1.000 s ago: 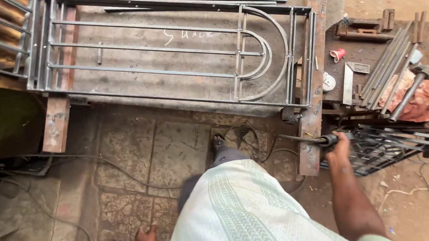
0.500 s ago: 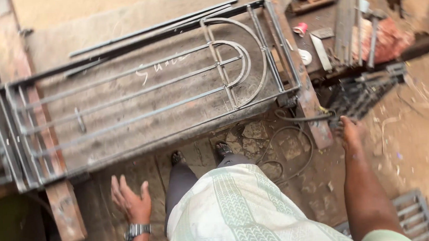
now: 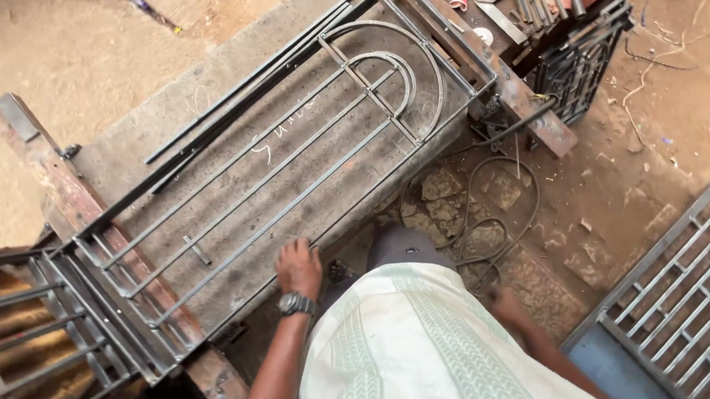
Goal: Welding and measuring metal components to assemble a gate frame.
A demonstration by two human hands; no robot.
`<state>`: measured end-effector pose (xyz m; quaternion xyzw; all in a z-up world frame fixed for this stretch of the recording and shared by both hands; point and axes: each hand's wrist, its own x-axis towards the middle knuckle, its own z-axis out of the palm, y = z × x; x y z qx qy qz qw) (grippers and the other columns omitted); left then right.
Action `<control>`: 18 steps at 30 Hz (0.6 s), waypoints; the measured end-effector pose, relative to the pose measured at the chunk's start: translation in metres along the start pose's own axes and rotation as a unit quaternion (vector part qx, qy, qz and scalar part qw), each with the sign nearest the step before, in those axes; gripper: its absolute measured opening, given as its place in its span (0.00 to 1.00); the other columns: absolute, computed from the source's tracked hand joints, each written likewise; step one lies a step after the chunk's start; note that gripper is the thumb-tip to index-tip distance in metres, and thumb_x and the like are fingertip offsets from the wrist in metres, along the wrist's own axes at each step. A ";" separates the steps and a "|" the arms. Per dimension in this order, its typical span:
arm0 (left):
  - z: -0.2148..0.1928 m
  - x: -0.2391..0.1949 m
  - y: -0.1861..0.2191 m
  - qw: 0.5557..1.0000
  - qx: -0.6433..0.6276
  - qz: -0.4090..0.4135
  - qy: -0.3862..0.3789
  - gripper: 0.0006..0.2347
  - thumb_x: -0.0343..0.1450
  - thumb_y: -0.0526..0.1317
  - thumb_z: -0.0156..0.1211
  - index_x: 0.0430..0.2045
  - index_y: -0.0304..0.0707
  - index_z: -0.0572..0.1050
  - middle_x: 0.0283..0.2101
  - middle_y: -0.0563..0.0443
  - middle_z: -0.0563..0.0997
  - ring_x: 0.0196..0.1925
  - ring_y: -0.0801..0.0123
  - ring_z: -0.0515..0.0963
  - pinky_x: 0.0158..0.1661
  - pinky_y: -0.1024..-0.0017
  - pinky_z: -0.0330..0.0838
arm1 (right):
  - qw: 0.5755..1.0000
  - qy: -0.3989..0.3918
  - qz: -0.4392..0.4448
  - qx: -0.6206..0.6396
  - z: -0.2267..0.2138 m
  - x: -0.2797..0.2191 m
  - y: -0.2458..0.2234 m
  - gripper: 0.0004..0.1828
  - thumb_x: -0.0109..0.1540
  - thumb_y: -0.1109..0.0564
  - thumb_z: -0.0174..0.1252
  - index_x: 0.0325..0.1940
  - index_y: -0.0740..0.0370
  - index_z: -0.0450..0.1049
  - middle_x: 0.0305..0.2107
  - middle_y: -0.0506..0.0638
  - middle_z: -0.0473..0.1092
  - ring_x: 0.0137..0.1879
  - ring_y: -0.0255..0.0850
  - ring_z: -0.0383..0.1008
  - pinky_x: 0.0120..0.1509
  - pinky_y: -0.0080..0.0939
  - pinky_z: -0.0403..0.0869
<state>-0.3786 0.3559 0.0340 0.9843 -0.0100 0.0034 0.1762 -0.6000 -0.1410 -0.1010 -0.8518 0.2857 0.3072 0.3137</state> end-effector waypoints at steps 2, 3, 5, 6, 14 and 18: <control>0.005 0.011 0.002 1.000 -0.019 0.008 -0.011 0.10 0.68 0.40 0.65 0.40 0.40 0.76 0.46 0.43 0.78 0.53 0.51 0.76 0.51 0.53 0.69 | 1.000 0.009 0.007 0.017 0.047 -0.025 0.013 0.21 0.59 0.52 0.60 0.54 0.63 0.80 0.46 0.61 0.82 0.52 0.49 0.84 0.59 0.49 0.78; 0.007 0.014 0.003 0.999 -0.038 0.007 -0.025 0.10 0.66 0.38 0.65 0.39 0.41 0.76 0.45 0.44 0.78 0.53 0.51 0.76 0.49 0.53 0.70 | 0.999 0.012 0.014 0.027 0.071 -0.036 0.016 0.22 0.60 0.51 0.60 0.55 0.63 0.80 0.46 0.61 0.81 0.53 0.49 0.83 0.59 0.49 0.77; -0.003 0.023 0.009 0.998 -0.043 0.007 -0.035 0.10 0.65 0.37 0.66 0.38 0.40 0.76 0.45 0.43 0.77 0.52 0.50 0.76 0.48 0.53 0.70 | 0.998 0.016 0.031 0.045 0.091 -0.058 0.023 0.23 0.60 0.50 0.60 0.56 0.62 0.79 0.48 0.60 0.81 0.54 0.48 0.83 0.60 0.48 0.77; -0.007 0.026 0.013 0.998 -0.050 0.006 -0.048 0.10 0.64 0.35 0.66 0.37 0.39 0.75 0.44 0.43 0.77 0.51 0.48 0.75 0.47 0.52 0.70 | 0.998 0.017 0.040 0.052 0.099 -0.070 0.027 0.23 0.60 0.50 0.61 0.57 0.61 0.79 0.48 0.60 0.80 0.54 0.48 0.82 0.60 0.48 0.77; 0.006 0.031 -0.002 0.995 -0.067 0.029 -0.064 0.10 0.66 0.35 0.65 0.37 0.33 0.72 0.45 0.37 0.76 0.50 0.45 0.75 0.49 0.51 0.71 | 0.989 0.022 0.101 0.108 0.090 -0.046 0.055 0.28 0.60 0.46 0.62 0.63 0.58 0.76 0.53 0.57 0.79 0.57 0.46 0.79 0.64 0.45 0.74; 0.003 0.031 0.001 0.995 -0.081 0.013 -0.063 0.09 0.67 0.36 0.65 0.36 0.32 0.72 0.44 0.36 0.77 0.50 0.44 0.75 0.50 0.51 0.70 | 0.989 -0.003 0.077 0.125 0.071 0.019 0.040 0.30 0.60 0.44 0.64 0.63 0.59 0.75 0.52 0.58 0.79 0.55 0.48 0.80 0.61 0.48 0.75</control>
